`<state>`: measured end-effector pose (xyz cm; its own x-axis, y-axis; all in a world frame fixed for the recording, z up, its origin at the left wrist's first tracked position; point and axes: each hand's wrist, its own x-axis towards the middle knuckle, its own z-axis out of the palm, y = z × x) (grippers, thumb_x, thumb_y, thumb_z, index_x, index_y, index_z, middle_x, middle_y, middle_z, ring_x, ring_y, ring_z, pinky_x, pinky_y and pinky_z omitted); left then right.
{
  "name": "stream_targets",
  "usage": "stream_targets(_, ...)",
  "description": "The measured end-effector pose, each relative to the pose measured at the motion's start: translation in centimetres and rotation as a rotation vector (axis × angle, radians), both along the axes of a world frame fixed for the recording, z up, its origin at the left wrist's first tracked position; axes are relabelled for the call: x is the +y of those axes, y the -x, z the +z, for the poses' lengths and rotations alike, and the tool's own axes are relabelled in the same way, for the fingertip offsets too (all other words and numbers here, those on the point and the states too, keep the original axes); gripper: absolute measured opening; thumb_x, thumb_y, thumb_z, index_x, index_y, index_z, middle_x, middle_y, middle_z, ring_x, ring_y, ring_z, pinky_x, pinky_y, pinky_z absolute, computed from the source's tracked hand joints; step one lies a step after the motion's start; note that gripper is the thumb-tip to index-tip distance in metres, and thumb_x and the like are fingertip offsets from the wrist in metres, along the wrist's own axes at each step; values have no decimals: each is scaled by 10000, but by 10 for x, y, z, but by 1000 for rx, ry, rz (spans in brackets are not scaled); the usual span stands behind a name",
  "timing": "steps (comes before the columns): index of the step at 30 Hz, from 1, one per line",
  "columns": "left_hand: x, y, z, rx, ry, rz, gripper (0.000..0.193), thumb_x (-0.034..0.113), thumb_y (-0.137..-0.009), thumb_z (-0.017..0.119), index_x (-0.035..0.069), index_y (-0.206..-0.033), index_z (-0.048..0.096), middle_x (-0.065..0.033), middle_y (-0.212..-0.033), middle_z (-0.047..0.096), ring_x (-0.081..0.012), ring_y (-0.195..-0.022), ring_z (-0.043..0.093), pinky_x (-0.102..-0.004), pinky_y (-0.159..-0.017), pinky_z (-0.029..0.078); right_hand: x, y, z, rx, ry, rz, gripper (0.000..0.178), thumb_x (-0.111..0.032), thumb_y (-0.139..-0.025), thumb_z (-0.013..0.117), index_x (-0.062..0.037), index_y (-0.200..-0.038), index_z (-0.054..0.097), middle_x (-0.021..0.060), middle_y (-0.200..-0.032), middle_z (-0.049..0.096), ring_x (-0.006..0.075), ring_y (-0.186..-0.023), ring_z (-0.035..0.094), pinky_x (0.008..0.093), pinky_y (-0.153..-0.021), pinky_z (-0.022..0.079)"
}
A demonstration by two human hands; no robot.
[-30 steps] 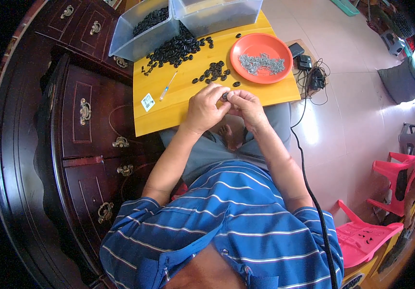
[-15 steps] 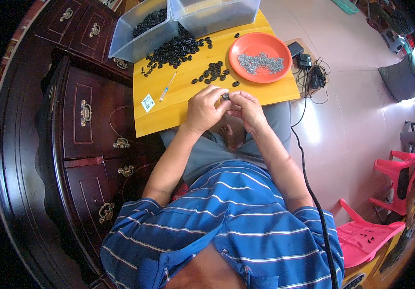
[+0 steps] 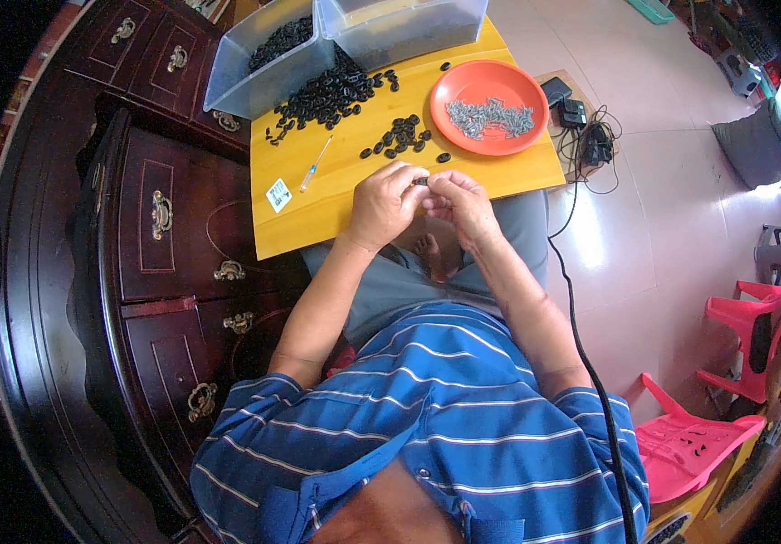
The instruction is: The person assembles plastic components by picking up black plastic pieces and inserting metal springs into them by hand.
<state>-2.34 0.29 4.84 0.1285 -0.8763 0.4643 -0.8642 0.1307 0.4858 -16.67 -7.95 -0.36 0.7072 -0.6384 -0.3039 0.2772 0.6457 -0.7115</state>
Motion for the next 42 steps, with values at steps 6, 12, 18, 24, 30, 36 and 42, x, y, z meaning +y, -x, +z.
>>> stream_targets(6,1,-3,-4,65,45,-32,180,123,-830,693,67,-1001,679,-106,-916,675,-309,-811,668,-396,-690,543,2,-1,4,15,28,-23,113,-179,-960,629,-68,-981,640,6,-844,668,91,-710,644,228,-651,536)
stream_targets(12,2,3,7,300,-132,5,226,83,-796,728,38,-1011,680,-118,-927,680,-288,-739,673,-371,-667,541,3,-1,1,11,23,-26,108,-183,-965,624,-77,-978,641,-3,-838,666,81,-705,638,229,-655,531)
stream_targets(18,2,-3,1,255,-104,-12,199,80,-799,727,46,-990,679,-115,-907,682,-275,-728,676,-371,-658,535,7,-4,4,33,15,-34,108,-182,-963,624,-77,-980,642,-6,-833,658,81,-703,628,229,-664,523)
stream_targets(24,1,-5,1,179,-23,-52,209,45,-787,755,35,-981,676,-105,-852,677,-184,-606,626,-327,-578,496,8,-4,3,51,35,-35,115,-184,-950,640,-72,-974,642,0,-835,653,94,-706,625,227,-655,511)
stream_targets(30,2,-8,10,326,-168,-86,212,24,-790,736,7,-985,654,-93,-846,682,-159,-574,612,-301,-568,492,6,-4,3,79,135,9,121,-180,-963,617,-62,-970,644,-3,-829,644,81,-714,597,228,-659,499)
stream_targets(36,9,-37,13,351,-401,-61,149,44,-817,701,4,-959,679,-102,-753,690,-169,-633,649,-305,-616,515,1,-7,10,147,294,87,165,-203,-973,612,-41,-950,637,9,-847,663,74,-715,575,217,-649,473)
stream_targets(42,1,-113,31,-38,-596,-102,183,102,-835,643,33,-982,727,-136,-816,711,-272,-778,695,-359,-745,542,-15,-1,11,179,472,50,194,-229,-986,609,-44,-936,637,14,-873,679,53,-706,558,213,-646,457)
